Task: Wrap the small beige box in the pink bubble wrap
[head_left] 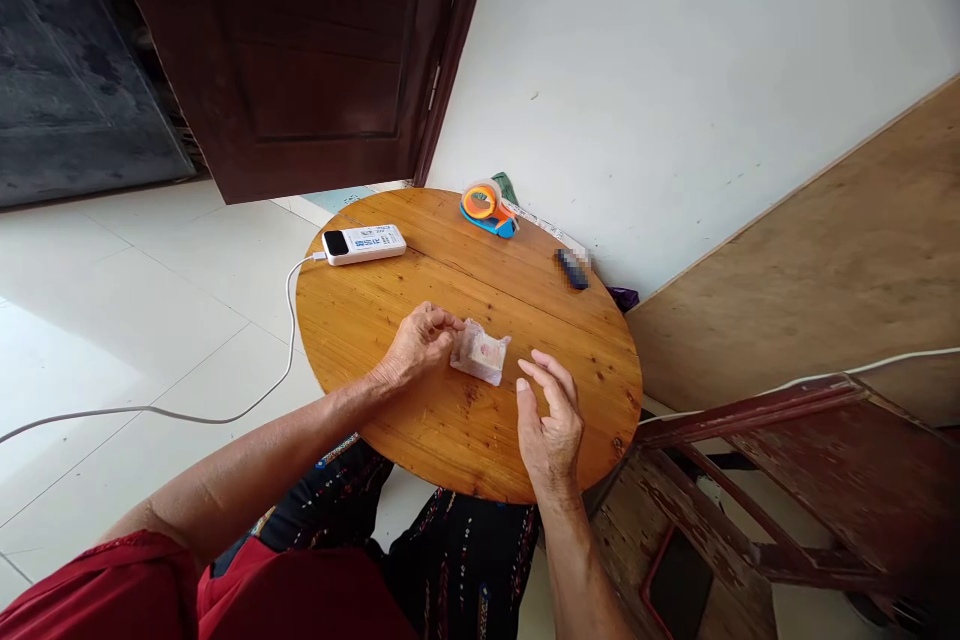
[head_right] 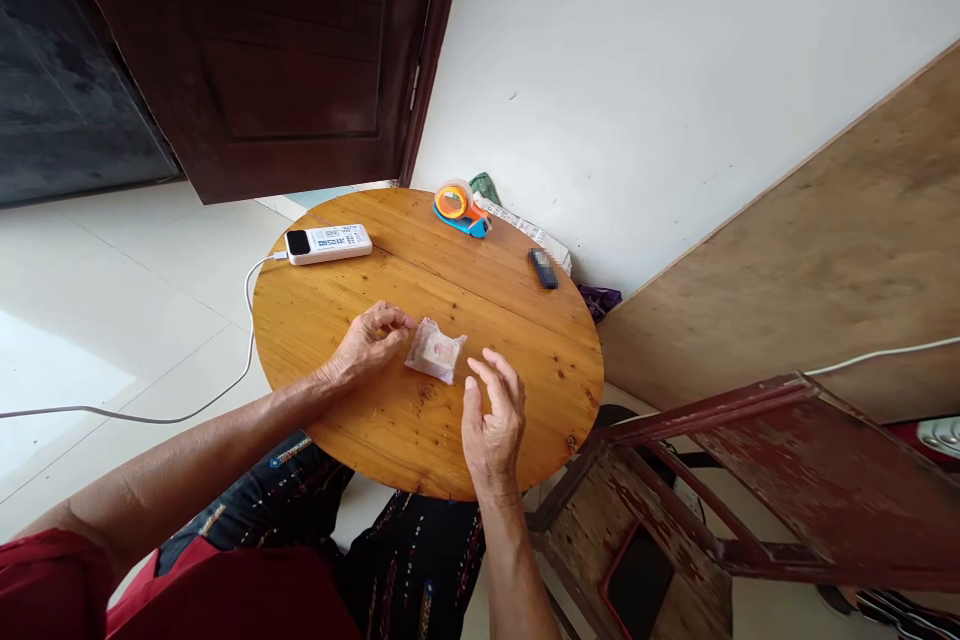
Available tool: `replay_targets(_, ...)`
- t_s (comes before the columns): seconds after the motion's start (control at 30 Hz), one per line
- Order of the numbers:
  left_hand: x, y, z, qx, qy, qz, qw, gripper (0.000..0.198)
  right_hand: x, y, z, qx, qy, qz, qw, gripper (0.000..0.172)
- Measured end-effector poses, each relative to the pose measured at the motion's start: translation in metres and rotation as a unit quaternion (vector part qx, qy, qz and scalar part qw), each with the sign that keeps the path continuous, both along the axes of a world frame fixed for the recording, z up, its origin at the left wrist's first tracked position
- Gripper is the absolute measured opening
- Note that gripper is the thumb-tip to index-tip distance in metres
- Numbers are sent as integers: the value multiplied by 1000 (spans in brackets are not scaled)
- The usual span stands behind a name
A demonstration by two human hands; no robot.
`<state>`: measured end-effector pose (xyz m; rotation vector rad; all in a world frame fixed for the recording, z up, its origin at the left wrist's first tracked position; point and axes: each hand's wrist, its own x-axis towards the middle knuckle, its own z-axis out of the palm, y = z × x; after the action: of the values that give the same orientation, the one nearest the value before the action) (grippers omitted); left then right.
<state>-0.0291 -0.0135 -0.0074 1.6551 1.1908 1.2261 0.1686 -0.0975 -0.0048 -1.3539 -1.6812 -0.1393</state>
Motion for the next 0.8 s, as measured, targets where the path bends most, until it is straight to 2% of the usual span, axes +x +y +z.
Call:
replay_targets(0.2, 1, -11, 0, 95, 88, -60, 990, 18, -1, 7, 18, -45, -53, 35, 997, 31)
replay_targets(0.37, 3, -17, 7, 103, 155, -94, 978, 22, -8, 8, 14, -77, -98, 62, 990, 38)
replay_targets(0.5, 4, -19, 9, 88, 163, -95, 978, 20, -19, 2, 6, -61, -147, 27, 987, 34)
replay_targets(0.63, 5, -20, 9, 80, 163, -99, 978, 17, -30, 1, 9, -65, -212, -26, 975, 30)
replay_targets(0.8, 5, -19, 7, 80, 162, -89, 979, 17, -34, 1, 15, -62, -244, -17, 968, 30)
